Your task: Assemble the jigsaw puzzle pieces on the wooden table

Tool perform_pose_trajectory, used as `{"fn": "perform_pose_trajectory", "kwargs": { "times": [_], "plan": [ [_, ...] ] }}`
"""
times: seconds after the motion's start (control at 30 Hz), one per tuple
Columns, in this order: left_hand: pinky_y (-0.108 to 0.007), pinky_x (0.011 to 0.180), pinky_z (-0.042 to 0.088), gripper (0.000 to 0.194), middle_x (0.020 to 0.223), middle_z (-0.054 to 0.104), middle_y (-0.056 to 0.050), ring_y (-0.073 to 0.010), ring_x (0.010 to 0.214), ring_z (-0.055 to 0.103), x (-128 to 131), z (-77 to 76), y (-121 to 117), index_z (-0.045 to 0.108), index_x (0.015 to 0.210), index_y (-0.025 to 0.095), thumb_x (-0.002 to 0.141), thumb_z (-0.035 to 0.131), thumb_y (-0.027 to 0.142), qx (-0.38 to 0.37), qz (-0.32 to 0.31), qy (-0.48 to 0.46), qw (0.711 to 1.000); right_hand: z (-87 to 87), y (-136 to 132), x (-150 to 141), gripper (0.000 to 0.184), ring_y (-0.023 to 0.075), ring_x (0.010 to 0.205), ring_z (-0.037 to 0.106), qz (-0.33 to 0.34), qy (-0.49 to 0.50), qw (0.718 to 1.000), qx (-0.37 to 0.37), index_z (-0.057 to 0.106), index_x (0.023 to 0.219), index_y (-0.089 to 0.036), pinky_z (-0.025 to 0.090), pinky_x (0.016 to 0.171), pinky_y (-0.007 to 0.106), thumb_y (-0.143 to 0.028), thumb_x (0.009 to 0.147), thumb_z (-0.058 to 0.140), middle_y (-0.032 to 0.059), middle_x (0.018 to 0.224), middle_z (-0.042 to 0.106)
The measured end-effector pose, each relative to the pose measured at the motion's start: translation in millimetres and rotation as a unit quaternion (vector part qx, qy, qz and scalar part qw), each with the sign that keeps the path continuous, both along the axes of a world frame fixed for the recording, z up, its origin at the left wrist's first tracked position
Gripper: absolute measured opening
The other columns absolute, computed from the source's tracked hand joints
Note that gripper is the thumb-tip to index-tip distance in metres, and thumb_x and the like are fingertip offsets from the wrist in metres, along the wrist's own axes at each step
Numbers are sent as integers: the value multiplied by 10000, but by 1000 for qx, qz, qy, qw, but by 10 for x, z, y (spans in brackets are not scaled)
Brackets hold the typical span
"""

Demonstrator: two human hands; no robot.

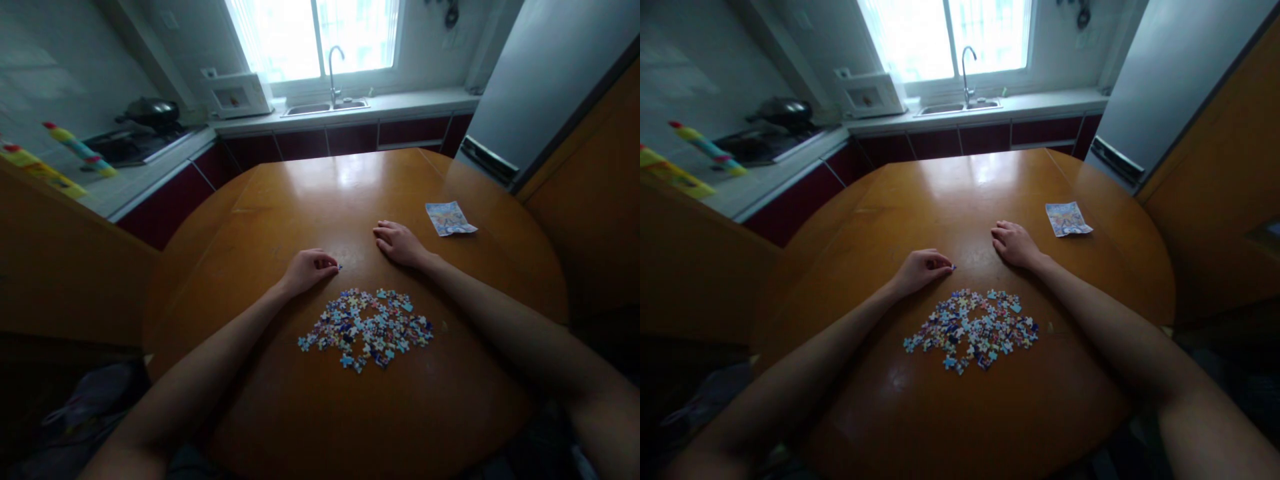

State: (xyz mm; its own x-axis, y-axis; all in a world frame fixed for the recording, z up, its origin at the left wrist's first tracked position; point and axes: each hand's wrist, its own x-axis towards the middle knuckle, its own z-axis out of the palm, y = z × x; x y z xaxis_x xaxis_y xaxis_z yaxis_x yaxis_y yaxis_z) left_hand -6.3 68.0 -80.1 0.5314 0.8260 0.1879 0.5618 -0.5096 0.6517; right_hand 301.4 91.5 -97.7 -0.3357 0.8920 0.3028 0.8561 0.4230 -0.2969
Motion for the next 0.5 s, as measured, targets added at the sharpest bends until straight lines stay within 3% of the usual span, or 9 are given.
{"fn": "perform_pose_trajectory", "kwargs": {
  "times": [0.5],
  "plan": [
    [-235,578,381,183,748,671,-28,-119,630,524,4,23,-8,794,891,184,832,755,353,-8,1,-6,1000,11,-8,0,393,291,1377,520,0,-4,1000,-4,680,1301,-178,399,1160,462,-310,950,565,144,1465,581]
  ]
}}
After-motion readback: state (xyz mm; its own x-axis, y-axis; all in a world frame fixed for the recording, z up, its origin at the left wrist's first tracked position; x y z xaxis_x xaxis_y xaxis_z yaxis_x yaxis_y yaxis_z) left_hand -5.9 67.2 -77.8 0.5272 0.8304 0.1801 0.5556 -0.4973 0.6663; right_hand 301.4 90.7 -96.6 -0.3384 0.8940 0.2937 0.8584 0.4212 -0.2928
